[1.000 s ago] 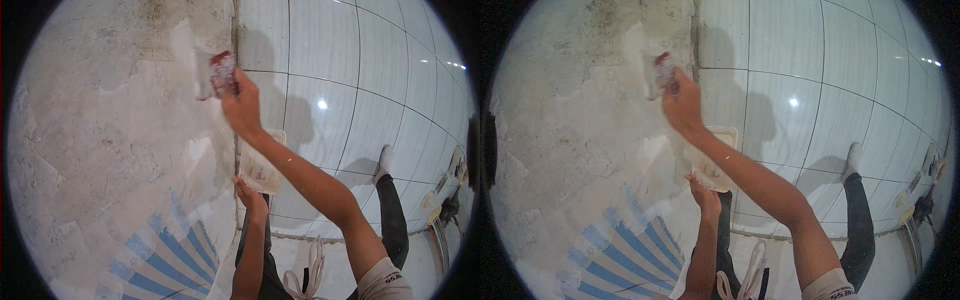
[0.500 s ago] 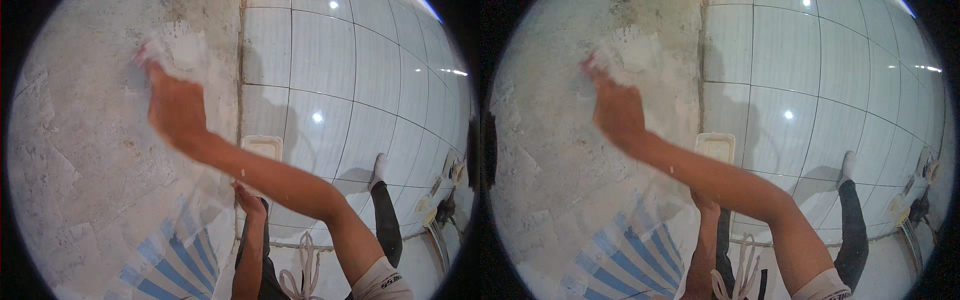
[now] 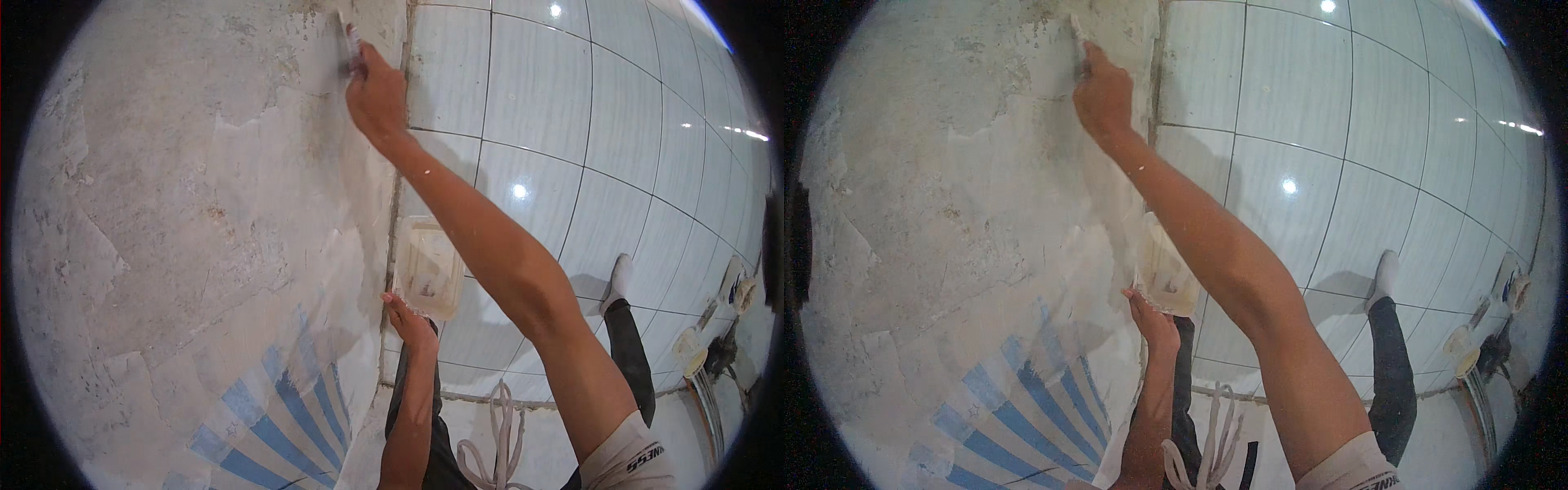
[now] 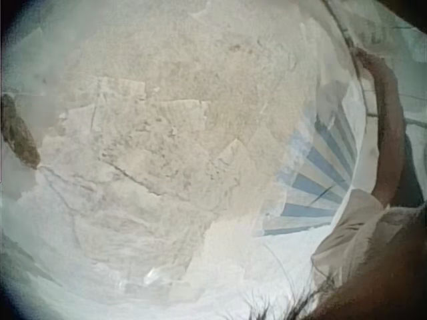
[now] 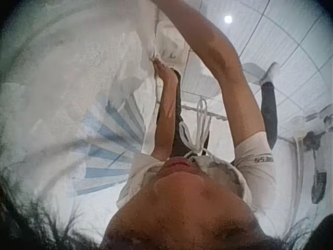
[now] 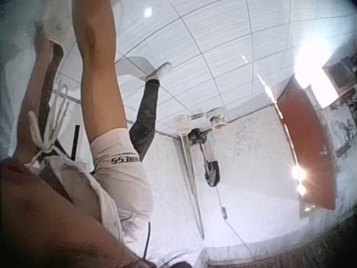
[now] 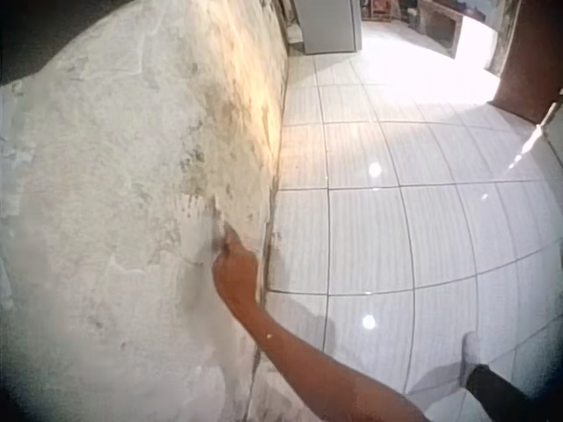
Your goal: The person puts plaster powder into a container and mixes it with a putty knife, then applies the mixture onto the wall using the putty knife.
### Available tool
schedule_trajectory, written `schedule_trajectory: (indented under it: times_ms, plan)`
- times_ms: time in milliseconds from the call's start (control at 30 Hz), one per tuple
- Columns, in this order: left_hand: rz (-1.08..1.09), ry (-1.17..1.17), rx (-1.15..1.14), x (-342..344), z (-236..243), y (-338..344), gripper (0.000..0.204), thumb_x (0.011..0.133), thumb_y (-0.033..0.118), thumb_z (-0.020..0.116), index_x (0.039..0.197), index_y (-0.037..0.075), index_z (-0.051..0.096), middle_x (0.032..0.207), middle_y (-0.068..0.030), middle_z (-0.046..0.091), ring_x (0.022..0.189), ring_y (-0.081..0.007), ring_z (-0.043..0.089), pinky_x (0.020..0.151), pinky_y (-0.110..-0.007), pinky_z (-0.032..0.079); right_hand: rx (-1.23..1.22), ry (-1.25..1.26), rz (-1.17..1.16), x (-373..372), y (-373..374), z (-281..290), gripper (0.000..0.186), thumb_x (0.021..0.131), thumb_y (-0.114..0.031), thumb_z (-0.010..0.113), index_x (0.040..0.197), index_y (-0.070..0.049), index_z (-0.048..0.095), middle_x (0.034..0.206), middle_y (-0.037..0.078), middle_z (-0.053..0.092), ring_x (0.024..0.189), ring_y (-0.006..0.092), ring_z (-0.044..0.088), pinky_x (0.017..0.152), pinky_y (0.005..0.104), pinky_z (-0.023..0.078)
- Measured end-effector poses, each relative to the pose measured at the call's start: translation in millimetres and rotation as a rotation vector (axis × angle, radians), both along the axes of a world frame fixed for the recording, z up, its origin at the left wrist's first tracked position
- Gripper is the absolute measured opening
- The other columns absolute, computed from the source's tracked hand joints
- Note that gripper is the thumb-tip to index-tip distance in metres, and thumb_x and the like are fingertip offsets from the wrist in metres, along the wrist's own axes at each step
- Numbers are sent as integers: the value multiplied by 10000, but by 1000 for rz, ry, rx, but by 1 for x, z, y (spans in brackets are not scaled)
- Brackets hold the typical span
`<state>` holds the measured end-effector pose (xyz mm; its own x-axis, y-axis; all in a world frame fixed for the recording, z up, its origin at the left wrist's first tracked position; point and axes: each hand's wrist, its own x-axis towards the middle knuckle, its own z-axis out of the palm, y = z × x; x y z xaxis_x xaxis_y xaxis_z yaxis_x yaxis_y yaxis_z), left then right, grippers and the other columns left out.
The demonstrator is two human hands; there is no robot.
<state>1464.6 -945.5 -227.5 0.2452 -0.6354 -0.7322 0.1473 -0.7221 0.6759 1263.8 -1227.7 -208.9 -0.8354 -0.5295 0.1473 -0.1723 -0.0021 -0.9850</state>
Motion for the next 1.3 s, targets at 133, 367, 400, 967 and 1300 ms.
schedule_trajectory:
  times_ms: [133,367,400,967,1300]
  plan:
    - [15,-227,-165,12,-5,-3,754,981,604,335,1380,-36,345,1387,-206,429,1223,-295,499,1008,-408,439,-14,-136,169,32,32,24,353,819,27,505,1151,-19,613,780,278,636,776,449,627,716,438,497]
    - [72,-347,-277,4,4,-11,766,954,643,356,1345,-16,345,1363,-195,431,1237,-306,483,1057,-451,419,-201,-392,28,-13,120,-92,263,854,-12,567,1109,54,590,958,173,676,865,242,659,777,354,498]
    - [60,-368,-280,0,12,-15,766,954,643,356,1345,-16,345,1363,-195,431,1237,-306,483,1057,-451,419,-230,-516,-15,-13,137,-101,259,868,-35,572,1108,62,586,972,139,672,882,207,636,791,340,492]
    - [-572,-274,-279,-38,29,33,509,1044,423,330,1232,-31,463,1186,-123,543,1105,-198,517,970,-331,401,377,-715,79,210,223,-151,241,925,-34,501,1139,39,583,760,161,606,723,168,567,685,307,466]
    - [-523,-263,-224,-39,23,36,506,1045,418,338,1199,-33,511,1146,-122,566,1040,-181,540,934,-293,407,207,-516,121,233,245,-55,317,907,6,520,1215,1,600,1027,218,672,924,296,670,790,328,501]
